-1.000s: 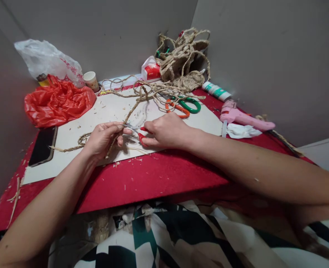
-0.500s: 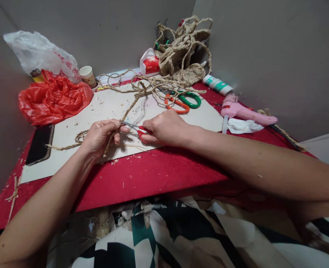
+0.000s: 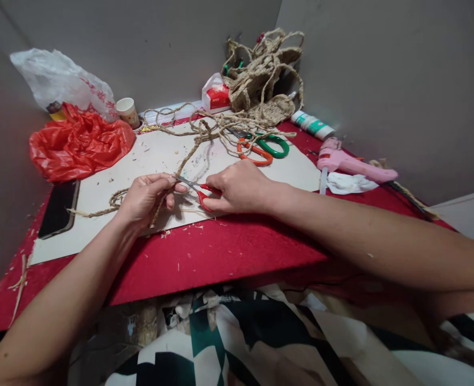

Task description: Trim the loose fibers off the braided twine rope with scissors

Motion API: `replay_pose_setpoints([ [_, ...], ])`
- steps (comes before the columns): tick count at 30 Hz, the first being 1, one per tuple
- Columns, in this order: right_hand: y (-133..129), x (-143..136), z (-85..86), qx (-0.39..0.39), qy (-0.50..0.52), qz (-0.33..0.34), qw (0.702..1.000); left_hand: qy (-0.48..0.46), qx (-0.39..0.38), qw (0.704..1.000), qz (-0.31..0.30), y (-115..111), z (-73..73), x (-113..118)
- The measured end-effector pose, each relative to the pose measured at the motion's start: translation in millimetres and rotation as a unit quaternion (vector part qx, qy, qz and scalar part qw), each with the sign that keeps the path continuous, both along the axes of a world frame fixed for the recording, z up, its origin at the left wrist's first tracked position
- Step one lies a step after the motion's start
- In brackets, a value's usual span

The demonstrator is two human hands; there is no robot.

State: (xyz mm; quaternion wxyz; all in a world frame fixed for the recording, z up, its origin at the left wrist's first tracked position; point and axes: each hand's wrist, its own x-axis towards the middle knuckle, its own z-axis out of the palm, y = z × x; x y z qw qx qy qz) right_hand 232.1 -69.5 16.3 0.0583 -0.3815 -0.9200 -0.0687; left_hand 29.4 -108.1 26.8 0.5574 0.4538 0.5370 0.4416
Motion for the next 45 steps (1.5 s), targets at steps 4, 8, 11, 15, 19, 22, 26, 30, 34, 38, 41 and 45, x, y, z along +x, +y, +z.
replay_pose_setpoints([
  [4,-0.3,0.1,1.9,-0.012,0.007,-0.004,1.0,-0.003,-0.008,1.0,-0.005,0.0,-0.6,-0.2],
  [8,0.4,0.4,2.7,-0.031,-0.002,-0.004,1.0,-0.001,-0.015,1.0,-0.009,0.8,-2.0,-1.9],
  [11,0.8,0.3,2.8,-0.036,-0.01,-0.006,0.999,-0.006,-0.012,1.0,-0.01,0.9,-2.4,-1.9],
  [15,1.5,0.8,2.5,-0.041,-0.014,-0.001,0.999,-0.013,-0.014,1.0,0.001,0.0,-0.5,0.8],
  [19,2.6,2.2,1.6,-0.041,-0.007,0.011,0.999,-0.016,-0.018,1.0,0.012,-0.1,2.3,3.1],
  [22,3.4,2.8,0.3,-0.039,-0.004,0.019,0.999,-0.019,-0.022,0.999,0.019,0.7,3.3,3.1],
  [26,3.4,1.8,-1.4,-0.037,0.016,0.023,0.999,-0.025,-0.024,0.999,0.011,1.6,1.6,2.1],
  [30,1.6,0.7,-1.3,-0.029,0.037,0.011,0.999,-0.029,-0.024,0.999,-0.005,1.5,-1.8,1.6],
  [34,0.6,1.3,0.2,-0.039,0.055,0.005,0.998,-0.027,-0.03,0.999,-0.008,0.3,-2.5,3.0],
  [38,1.2,1.3,0.5,-0.067,0.059,0.008,0.996,-0.03,-0.036,0.999,-0.005,0.0,-1.2,4.5],
  [41,2.2,0.6,-1.2,-0.066,0.06,0.011,0.996,-0.044,-0.023,0.999,0.004,1.2,-1.3,3.4],
  [45,5.2,1.6,-2.4,-0.054,0.102,0.005,0.993,-0.063,-0.006,0.998,0.011,3.5,-2.6,-1.2],
])
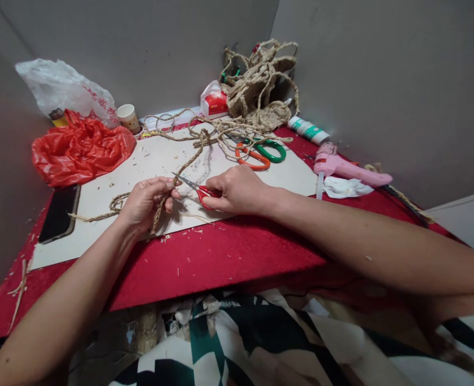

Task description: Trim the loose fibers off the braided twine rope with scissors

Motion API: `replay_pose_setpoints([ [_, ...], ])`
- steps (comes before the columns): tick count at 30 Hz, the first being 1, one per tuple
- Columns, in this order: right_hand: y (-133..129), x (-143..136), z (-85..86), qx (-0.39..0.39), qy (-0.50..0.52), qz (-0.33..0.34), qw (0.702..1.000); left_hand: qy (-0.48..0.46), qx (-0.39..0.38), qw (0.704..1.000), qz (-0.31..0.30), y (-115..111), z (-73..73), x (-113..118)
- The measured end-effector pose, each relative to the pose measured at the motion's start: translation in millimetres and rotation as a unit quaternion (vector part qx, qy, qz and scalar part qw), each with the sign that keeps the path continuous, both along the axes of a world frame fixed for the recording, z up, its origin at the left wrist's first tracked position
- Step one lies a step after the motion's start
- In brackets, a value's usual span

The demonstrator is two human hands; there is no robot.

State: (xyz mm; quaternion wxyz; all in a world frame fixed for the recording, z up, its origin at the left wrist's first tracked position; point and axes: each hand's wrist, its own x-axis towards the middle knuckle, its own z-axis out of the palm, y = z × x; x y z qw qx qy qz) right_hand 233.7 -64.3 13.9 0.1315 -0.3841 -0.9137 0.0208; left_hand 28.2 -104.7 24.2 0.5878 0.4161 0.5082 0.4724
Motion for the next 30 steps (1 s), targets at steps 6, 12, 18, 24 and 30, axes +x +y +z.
replay_pose_setpoints([
  [6,11,7,4.9,0.022,0.057,-0.104,0.993,-0.043,-0.003,0.999,0.001,1,1.1,-4],
  [12,15,8,8.5,-0.012,0.054,-0.142,0.988,-0.069,-0.019,0.997,-0.006,0,4.6,-4],
  [18,12,4,4.5,-0.02,0.027,-0.12,0.992,-0.027,-0.03,0.999,-0.021,-4,5.8,-1],
  [24,11,3,1.6,-0.027,0.032,-0.098,0.994,0.027,-0.035,0.998,-0.052,-8,3.6,4],
  [30,10,8,11.5,-0.057,0.045,-0.075,0.995,0.037,-0.015,0.999,-0.034,-5,3.6,1],
])
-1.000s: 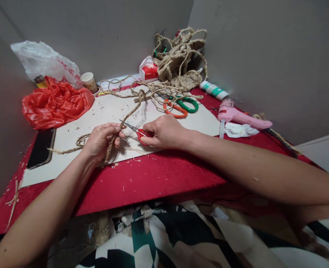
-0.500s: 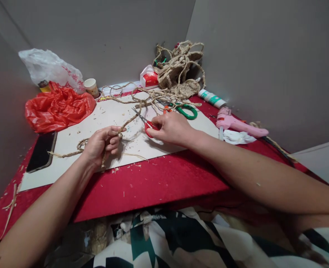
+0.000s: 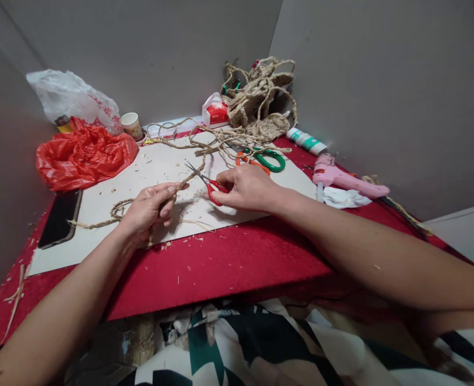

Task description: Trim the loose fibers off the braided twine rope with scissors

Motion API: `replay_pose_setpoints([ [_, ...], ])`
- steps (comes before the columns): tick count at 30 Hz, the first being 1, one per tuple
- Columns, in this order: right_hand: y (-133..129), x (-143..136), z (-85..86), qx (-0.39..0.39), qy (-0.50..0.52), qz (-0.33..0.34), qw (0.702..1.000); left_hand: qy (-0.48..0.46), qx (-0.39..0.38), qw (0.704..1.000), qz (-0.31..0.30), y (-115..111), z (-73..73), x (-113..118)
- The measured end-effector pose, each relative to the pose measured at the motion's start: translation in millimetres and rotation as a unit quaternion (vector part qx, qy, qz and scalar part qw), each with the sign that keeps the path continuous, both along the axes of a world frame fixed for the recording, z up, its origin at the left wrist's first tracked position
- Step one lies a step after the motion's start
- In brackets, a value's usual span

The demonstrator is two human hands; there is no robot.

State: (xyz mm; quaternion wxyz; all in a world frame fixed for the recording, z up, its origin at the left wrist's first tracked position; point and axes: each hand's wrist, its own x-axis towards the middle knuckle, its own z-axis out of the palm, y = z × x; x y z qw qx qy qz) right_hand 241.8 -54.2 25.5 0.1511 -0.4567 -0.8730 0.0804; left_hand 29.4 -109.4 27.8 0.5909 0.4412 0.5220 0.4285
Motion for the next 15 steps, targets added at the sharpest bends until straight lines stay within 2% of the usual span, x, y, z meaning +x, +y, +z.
replay_pose_setpoints([
  [6,-5.9,-0.9,1.9,0.029,-0.042,0.009,0.999,-0.008,0.027,1.0,0.014,0.0,1.3,-1.3],
  [15,-10.7,-3.7,-2.4,0.082,-0.104,0.019,0.991,-0.009,0.016,1.0,0.021,-0.5,0.2,0.7],
])
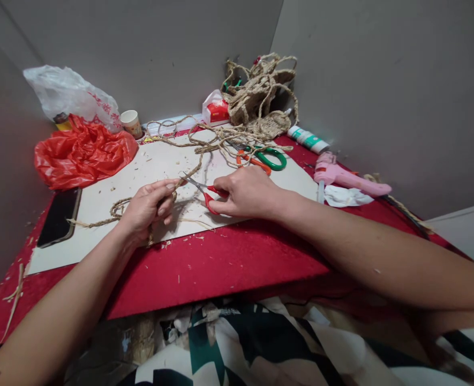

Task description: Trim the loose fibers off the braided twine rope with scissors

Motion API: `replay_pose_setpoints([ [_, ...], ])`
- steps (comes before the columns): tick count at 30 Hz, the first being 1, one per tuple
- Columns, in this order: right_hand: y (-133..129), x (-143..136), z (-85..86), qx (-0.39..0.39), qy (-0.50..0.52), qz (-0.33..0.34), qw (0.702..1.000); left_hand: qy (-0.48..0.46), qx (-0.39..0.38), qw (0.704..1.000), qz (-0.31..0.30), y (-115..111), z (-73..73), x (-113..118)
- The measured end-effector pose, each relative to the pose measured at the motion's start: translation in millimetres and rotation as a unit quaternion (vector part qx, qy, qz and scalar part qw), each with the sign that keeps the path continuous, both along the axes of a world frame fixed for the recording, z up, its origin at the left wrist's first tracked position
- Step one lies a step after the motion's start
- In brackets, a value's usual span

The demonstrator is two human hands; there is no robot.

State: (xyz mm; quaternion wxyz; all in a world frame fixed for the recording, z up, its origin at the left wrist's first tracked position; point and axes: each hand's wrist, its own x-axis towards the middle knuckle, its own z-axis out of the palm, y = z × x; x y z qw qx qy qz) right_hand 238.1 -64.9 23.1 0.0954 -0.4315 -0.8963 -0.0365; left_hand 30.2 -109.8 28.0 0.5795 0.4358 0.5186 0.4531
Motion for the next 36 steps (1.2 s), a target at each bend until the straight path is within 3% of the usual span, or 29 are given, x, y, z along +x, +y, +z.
replay_pose_setpoints([
  [8,3,-1,-0.5,-0.024,-0.034,-0.001,0.999,0.0,-0.019,1.0,-0.003,0,0.5,0],
  [16,11,5,3.2,-0.055,0.029,-0.035,0.997,-0.016,0.0,1.0,0.02,2,-0.4,-3],
  [24,8,4,5.2,-0.095,0.033,-0.012,0.995,-0.029,-0.022,0.999,-0.017,-2,3.1,0],
  [28,8,5,4.1,-0.095,0.032,0.002,0.995,-0.061,-0.05,0.995,-0.06,-2,2.3,-1],
  [36,9,9,3.8,-0.029,-0.016,0.016,0.999,-0.025,-0.05,0.996,-0.064,-2,-1.3,0],
])
